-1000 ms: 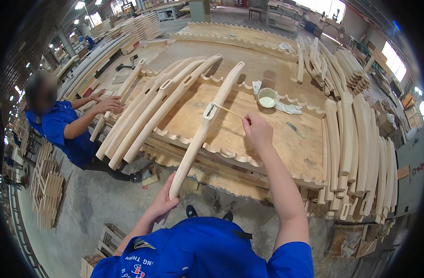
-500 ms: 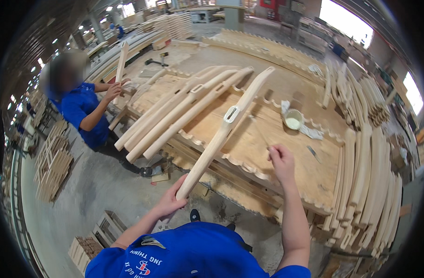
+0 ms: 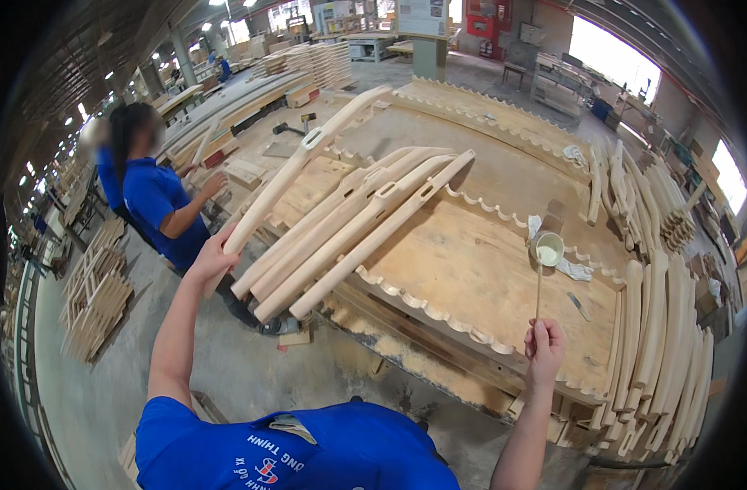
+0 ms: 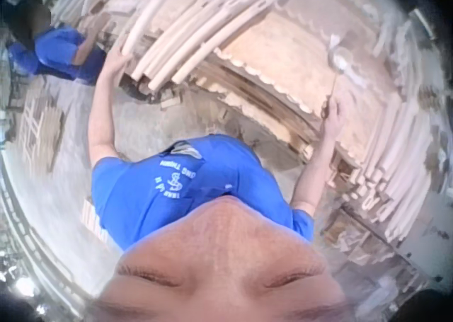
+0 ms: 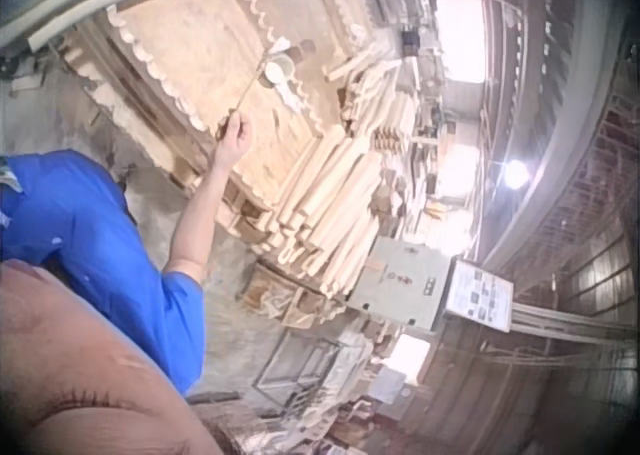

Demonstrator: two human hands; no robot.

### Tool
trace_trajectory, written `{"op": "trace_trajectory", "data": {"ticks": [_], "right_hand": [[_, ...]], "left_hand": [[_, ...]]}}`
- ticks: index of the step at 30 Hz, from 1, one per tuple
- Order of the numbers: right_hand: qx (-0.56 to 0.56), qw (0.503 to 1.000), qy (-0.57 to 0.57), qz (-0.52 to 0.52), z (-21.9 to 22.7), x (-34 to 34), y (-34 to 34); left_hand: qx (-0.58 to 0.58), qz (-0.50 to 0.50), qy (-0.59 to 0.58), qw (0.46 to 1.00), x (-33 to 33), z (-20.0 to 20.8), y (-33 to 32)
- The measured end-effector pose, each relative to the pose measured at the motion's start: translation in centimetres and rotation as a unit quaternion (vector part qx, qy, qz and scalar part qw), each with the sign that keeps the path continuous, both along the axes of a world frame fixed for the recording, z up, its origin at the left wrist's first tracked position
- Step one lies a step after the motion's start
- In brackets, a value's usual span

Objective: The person applies glue to the ends of wooden chair legs using a small stick. They repeatedly pick up legs, dip the stick into a container of glue, and apply it to the leg ends before placing them back on the table.

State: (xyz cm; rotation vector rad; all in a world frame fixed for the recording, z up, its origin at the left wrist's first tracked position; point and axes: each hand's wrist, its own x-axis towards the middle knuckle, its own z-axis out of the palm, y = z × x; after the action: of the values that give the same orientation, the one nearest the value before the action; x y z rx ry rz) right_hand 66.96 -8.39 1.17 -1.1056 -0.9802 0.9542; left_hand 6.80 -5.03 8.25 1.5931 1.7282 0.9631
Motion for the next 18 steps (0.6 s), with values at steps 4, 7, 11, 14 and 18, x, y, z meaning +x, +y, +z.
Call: {"op": "trace_trajectory", "data": {"ticks": [4,7,11,14,18], "right_hand": [[-0.010,0.998,0.013,-0.058,0.0,0.4,-1.6],[-0.014,0.997,0.015,-0.074,0.1,0.4,-2.1],[-0.039,0.993,-0.012,-0.107,0.4,1.0,-2.2],[-0.071,0.987,-0.098,-0.104,0.4,3.0,-0.9],[-0.045,0.855,-0.469,-0.216,1.0,7.1,2.1]], "left_hand": [[-0.042,0.008,-0.001,0.999,-4.5,-2.1,3.2],[-0.108,-0.009,-0.062,0.992,-8.3,-3.7,4.8],[-0.108,0.039,0.028,0.993,-9.1,-5.7,7.1],[-0.118,0.006,0.004,0.993,-10.2,-5.3,7.6],[-0.079,0.066,0.412,0.905,-6.3,-6.3,8.7]]}}
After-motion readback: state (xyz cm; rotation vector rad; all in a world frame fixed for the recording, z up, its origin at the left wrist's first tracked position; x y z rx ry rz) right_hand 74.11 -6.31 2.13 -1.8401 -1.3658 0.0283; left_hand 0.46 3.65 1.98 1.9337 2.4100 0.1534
